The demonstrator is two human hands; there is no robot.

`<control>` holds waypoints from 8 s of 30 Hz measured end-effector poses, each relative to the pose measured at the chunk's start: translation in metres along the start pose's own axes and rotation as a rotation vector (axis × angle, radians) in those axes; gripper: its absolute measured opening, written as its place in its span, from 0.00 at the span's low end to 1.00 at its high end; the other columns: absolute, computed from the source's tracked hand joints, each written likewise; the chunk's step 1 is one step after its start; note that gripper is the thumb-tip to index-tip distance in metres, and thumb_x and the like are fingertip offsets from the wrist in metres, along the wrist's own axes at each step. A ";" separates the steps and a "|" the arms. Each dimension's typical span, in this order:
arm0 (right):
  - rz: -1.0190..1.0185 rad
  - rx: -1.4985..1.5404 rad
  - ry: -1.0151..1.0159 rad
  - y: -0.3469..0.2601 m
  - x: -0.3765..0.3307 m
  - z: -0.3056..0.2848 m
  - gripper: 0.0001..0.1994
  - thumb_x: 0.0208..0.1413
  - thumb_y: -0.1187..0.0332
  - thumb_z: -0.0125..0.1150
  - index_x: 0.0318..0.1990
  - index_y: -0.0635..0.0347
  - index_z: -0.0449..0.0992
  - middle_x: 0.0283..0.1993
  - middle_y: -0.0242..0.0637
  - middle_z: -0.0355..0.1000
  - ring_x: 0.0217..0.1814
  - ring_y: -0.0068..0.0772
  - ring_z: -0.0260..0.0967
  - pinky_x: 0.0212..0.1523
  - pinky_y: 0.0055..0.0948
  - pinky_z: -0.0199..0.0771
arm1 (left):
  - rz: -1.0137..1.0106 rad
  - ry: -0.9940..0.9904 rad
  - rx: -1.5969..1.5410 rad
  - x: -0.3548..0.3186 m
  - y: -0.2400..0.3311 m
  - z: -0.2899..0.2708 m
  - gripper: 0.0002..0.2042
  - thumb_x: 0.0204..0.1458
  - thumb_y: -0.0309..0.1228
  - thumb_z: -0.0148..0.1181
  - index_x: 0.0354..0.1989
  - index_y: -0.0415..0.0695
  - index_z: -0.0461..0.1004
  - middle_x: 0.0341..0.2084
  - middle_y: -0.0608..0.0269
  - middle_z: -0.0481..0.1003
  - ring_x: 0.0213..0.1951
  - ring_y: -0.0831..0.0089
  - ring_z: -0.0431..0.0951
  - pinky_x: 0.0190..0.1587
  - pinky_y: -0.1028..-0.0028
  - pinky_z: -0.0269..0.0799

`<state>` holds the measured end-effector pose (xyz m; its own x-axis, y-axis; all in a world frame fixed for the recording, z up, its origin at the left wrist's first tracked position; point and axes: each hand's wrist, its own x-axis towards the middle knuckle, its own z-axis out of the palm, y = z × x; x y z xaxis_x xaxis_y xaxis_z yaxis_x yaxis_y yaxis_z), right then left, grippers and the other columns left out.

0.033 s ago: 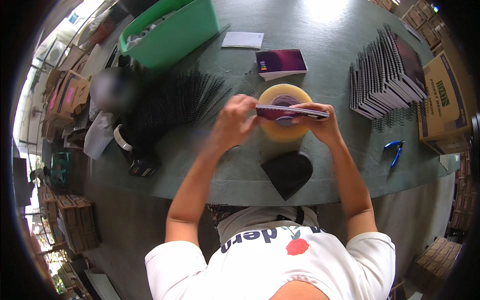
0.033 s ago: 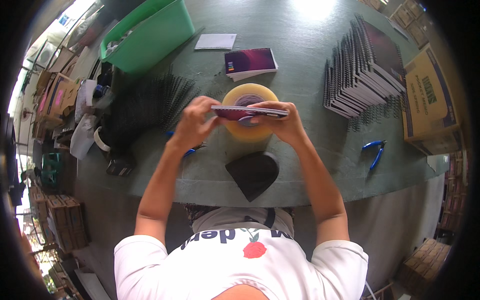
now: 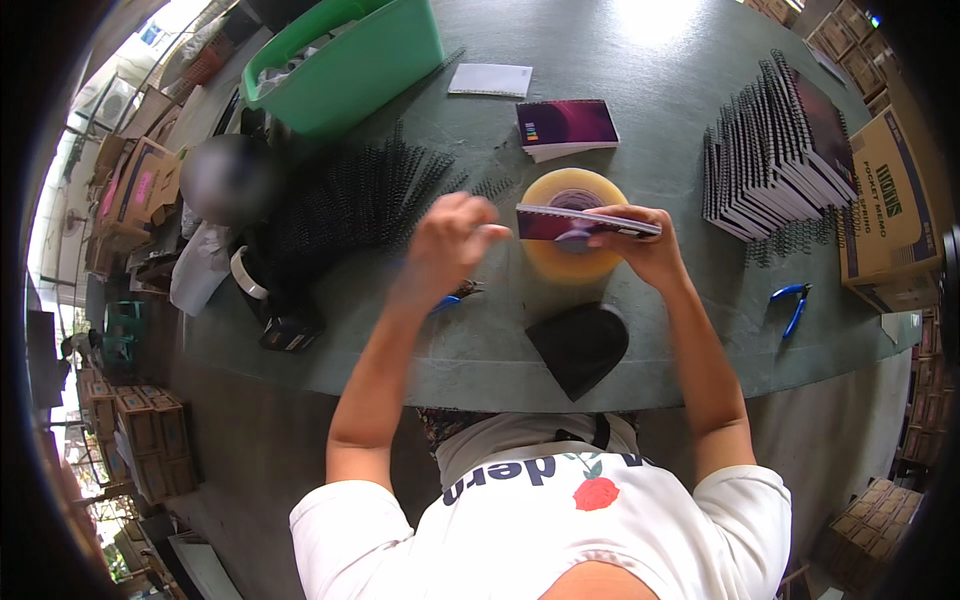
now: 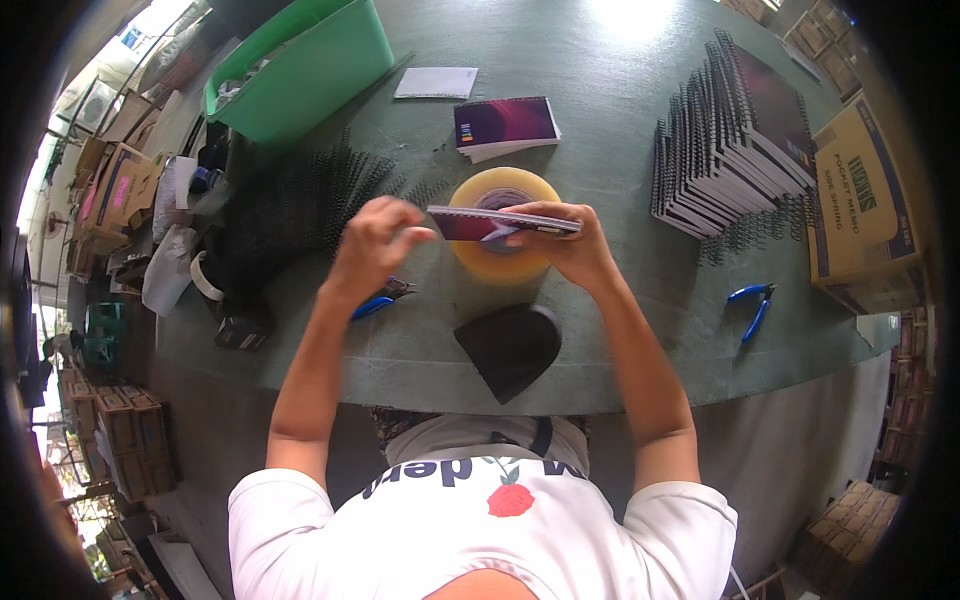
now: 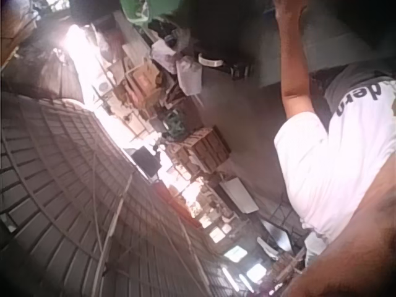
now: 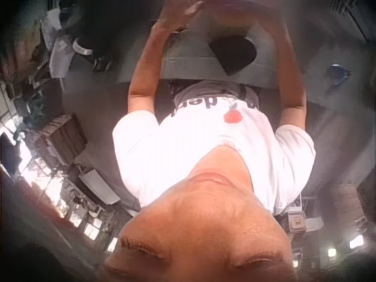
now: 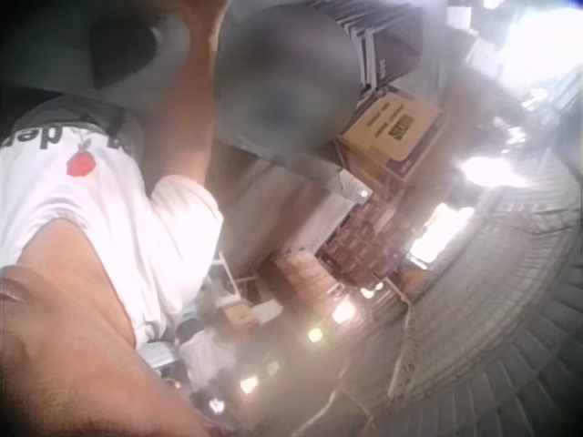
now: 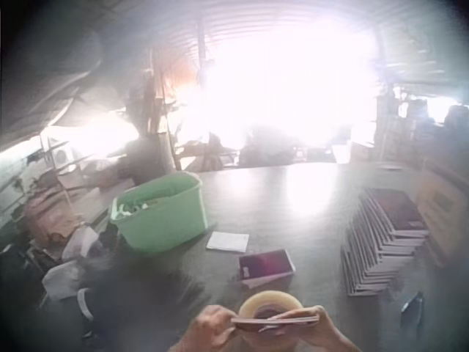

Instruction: The person binds notebooks by manually threading spiral wire coils through the punched holes of small notebooks, using wire cutters to trim and crimp the ends, and stacking the completed notebooks.

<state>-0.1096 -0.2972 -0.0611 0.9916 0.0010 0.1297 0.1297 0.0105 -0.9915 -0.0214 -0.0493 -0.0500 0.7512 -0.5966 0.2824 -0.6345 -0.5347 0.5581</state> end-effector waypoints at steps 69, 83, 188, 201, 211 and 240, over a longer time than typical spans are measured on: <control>-0.094 -0.060 -0.112 -0.001 0.004 -0.007 0.13 0.48 0.77 0.63 0.44 0.62 0.78 0.41 0.34 0.76 0.44 0.23 0.70 0.48 0.23 0.69 | -0.096 -0.160 -0.442 0.007 0.029 -0.037 0.09 0.45 0.22 0.64 0.34 0.38 0.72 0.26 0.66 0.71 0.29 0.80 0.73 0.33 0.79 0.71; 0.016 -0.030 -0.066 -0.007 0.002 -0.001 0.14 0.49 0.76 0.63 0.46 0.62 0.77 0.41 0.33 0.76 0.45 0.22 0.70 0.50 0.23 0.69 | 0.358 0.140 0.235 -0.013 0.067 0.001 0.18 0.39 0.34 0.67 0.39 0.42 0.72 0.33 0.56 0.71 0.34 0.56 0.71 0.41 0.64 0.67; -0.267 -0.203 0.162 -0.019 -0.024 -0.010 0.17 0.45 0.75 0.65 0.46 0.61 0.74 0.39 0.39 0.76 0.37 0.30 0.75 0.41 0.26 0.74 | 0.200 -0.255 0.258 0.007 0.057 -0.051 0.34 0.30 0.31 0.71 0.52 0.45 0.67 0.45 0.52 0.71 0.51 0.55 0.69 0.53 0.62 0.63; 0.057 -1.242 -0.263 -0.097 0.016 0.015 0.16 0.43 0.70 0.65 0.42 0.63 0.75 0.29 0.46 0.74 0.32 0.43 0.74 0.36 0.37 0.72 | -0.058 -0.089 0.309 -0.110 -0.027 -0.018 0.21 0.43 0.24 0.56 0.50 0.42 0.66 0.34 0.54 0.69 0.39 0.58 0.71 0.44 0.64 0.66; 0.082 -1.437 -0.265 -0.090 0.027 0.043 0.12 0.45 0.69 0.61 0.40 0.56 0.76 0.34 0.44 0.75 0.37 0.48 0.73 0.37 0.43 0.72 | -0.038 0.015 0.206 -0.070 0.004 -0.009 0.18 0.48 0.38 0.55 0.44 0.41 0.67 0.34 0.53 0.70 0.38 0.57 0.70 0.42 0.62 0.64; -0.527 -1.584 0.531 -0.211 -0.002 -0.175 0.15 0.52 0.79 0.47 0.44 0.55 0.77 0.58 0.36 0.68 0.60 0.34 0.63 0.62 0.28 0.58 | -0.009 0.224 0.266 -0.065 -0.021 0.025 0.15 0.47 0.36 0.60 0.40 0.40 0.73 0.40 0.54 0.67 0.47 0.56 0.65 0.52 0.60 0.58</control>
<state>-0.1382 -0.4747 0.1459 0.6979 0.0172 0.7160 -0.0338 -0.9978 0.0569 -0.0618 -0.0140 -0.0997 0.7596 -0.4607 0.4591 -0.6308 -0.6940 0.3471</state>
